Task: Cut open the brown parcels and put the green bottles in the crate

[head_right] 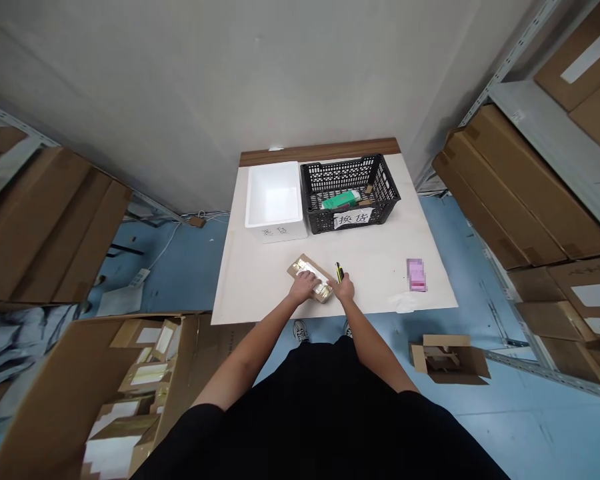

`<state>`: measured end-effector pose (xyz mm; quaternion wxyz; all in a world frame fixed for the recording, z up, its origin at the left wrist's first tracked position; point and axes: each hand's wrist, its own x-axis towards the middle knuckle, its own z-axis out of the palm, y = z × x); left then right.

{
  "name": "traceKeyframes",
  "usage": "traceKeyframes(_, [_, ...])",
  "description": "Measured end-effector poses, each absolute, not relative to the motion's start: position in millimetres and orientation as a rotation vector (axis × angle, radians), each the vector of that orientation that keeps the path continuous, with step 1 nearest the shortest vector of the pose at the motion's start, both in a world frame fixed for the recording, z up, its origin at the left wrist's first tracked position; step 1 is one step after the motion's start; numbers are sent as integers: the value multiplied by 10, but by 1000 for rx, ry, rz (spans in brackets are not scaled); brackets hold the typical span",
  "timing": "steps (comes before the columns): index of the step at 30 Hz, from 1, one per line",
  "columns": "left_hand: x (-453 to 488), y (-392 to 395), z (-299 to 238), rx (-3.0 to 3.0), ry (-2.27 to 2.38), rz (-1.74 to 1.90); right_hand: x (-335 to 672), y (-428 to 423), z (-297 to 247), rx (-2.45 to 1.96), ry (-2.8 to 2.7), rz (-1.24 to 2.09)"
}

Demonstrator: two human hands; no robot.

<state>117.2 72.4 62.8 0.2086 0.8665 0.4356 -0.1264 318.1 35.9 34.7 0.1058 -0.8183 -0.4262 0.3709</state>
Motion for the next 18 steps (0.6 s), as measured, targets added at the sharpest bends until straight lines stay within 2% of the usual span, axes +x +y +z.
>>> traceKeyframes(5, [1280,600,674,2391,1404,-283,3218,815,447,-2421,-1385,1057])
traceKeyframes(10, [1393,545,628,2336,1513,-270,3272,847,449,-2296,-1471,1072])
traceKeyframes(14, [1436,511,537,2274,1533,-248,3444,639,452,-2080,-1557,1276])
traceKeyframes(18, [1467,564,517,2203,1554,-262,3736,500,488,-2116,-1817,1392])
